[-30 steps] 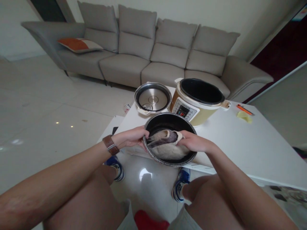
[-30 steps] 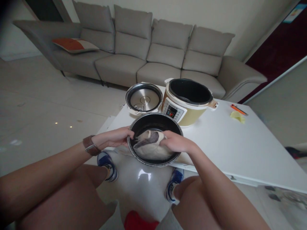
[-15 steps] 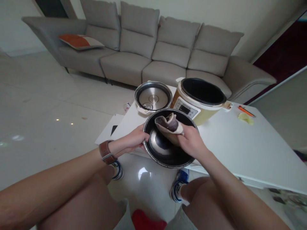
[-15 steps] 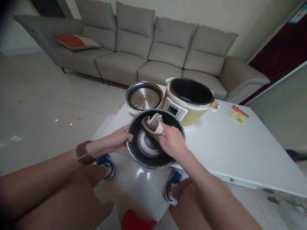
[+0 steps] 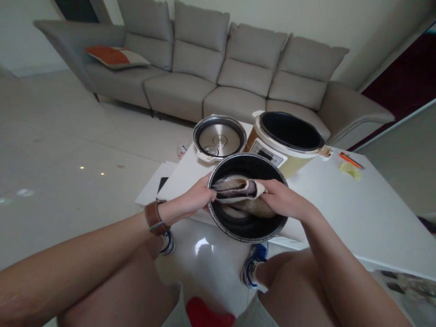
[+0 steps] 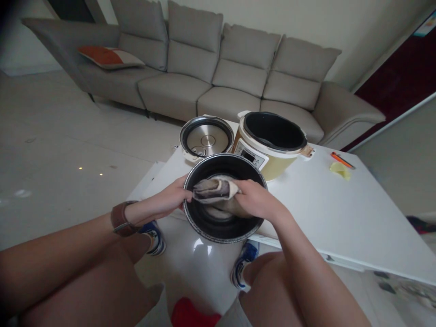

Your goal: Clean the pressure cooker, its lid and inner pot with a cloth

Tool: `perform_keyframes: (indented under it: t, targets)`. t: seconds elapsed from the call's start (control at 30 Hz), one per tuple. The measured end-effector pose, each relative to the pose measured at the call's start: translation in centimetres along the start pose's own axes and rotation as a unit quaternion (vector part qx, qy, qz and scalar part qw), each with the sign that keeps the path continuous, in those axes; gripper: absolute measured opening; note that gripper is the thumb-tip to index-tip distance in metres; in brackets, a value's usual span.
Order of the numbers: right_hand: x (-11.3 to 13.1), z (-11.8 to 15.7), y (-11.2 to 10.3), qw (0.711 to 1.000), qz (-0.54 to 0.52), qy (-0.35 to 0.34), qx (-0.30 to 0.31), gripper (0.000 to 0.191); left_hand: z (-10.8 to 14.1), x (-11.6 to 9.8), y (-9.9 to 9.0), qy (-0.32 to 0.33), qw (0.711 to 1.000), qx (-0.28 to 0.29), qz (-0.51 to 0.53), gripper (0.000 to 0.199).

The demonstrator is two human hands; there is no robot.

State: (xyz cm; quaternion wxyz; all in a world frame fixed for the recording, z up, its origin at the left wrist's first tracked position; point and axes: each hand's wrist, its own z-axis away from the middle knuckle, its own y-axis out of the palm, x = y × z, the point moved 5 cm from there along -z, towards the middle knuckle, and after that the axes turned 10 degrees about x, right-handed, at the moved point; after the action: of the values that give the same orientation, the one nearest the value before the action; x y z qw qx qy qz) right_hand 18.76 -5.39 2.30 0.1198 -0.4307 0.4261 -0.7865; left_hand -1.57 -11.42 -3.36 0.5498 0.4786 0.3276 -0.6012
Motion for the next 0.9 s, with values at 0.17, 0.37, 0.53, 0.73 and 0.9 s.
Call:
perform_keyframes:
  t: [0.17, 0.37, 0.53, 0.73, 0.9]
  targets:
    - [1.5, 1.1, -1.5, 0.983, 0.082, 0.046, -0.155, 0.045, 0.0, -0.1, 0.1, 0.011, 1.0, 0.016, -0.003, 0.086]
    - [3.0, -1.5, 5.1, 0.976, 0.197, 0.026, 0.083, 0.048, -0.5, 0.4, -0.5, 0.018, 1.0, 0.014, 0.018, 0.077]
    - [0.7, -2.0, 6.2, 0.974, 0.124, 0.015, 0.187, 0.046, -1.2, 1.6, -1.1, -0.018, 0.998, 0.022, 0.064, 0.072]
    - [0.3, -0.7, 0.3, 0.999, 0.014, -0.045, 0.005, 0.048, -2.0, 2.5, -1.4, -0.023, 0.995, 0.045, 0.088, 0.065]
    - [0.6, -0.5, -1.0, 0.984, 0.033, -0.027, -0.173, 0.062, -1.7, 2.1, -1.3, -0.012, 0.995, 0.054, 0.085, 0.067]
